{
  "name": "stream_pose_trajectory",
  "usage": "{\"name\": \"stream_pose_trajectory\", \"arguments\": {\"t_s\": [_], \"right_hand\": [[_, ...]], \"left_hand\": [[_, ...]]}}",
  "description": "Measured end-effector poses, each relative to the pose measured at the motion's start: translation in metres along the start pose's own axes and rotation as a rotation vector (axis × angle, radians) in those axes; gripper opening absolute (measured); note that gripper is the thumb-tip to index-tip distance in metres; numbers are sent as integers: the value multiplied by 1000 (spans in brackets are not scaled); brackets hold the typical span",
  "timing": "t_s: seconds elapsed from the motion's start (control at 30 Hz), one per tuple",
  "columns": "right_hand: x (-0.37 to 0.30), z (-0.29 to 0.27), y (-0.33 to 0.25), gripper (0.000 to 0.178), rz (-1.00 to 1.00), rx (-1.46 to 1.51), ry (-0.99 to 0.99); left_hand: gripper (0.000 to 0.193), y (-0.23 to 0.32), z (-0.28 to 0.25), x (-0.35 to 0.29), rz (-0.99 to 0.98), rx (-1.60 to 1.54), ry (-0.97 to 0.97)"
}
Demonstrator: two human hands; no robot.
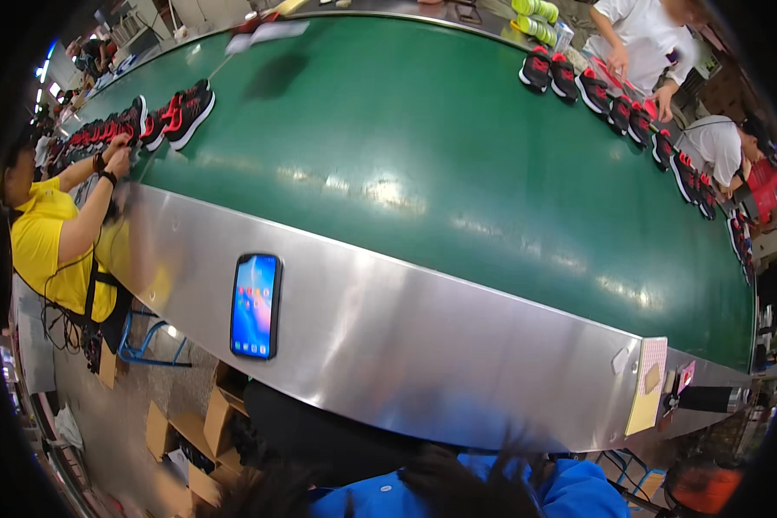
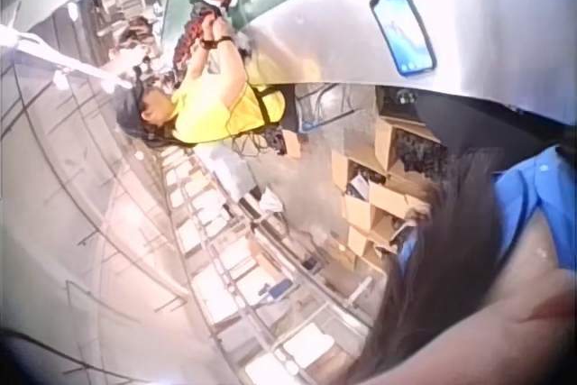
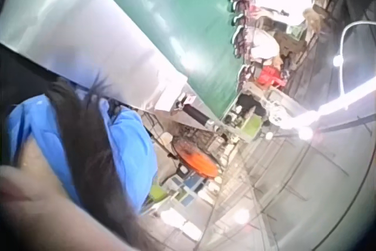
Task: The person inspects black and red sneakers on a green conveyor belt, picking up pairs, turning them over, and wiping them with a sponge. The person also adjusts the head-mounted camera during the task.
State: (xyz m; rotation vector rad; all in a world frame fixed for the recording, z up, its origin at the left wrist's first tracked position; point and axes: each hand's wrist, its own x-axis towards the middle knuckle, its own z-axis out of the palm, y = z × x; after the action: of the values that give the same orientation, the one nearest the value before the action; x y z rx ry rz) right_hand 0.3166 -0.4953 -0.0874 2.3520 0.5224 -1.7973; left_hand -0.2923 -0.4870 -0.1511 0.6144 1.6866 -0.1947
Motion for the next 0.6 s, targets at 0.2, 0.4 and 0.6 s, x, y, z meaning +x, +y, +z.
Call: {"name": "stream_pose_trajectory", "arguments": {"t_s": [0.2,0.4,0.6], "right_hand": [[7,-11,-70,36,-153,-92,5],[12,-22,-76,36,-216,-131,28],[12,-27,-69,36,-220,-182,75]], "left_hand": [[21,63,-17,21,63,5,13],[22,105,-26,27,165,31,42],[22,126,-27,40,236,53,36]]}}
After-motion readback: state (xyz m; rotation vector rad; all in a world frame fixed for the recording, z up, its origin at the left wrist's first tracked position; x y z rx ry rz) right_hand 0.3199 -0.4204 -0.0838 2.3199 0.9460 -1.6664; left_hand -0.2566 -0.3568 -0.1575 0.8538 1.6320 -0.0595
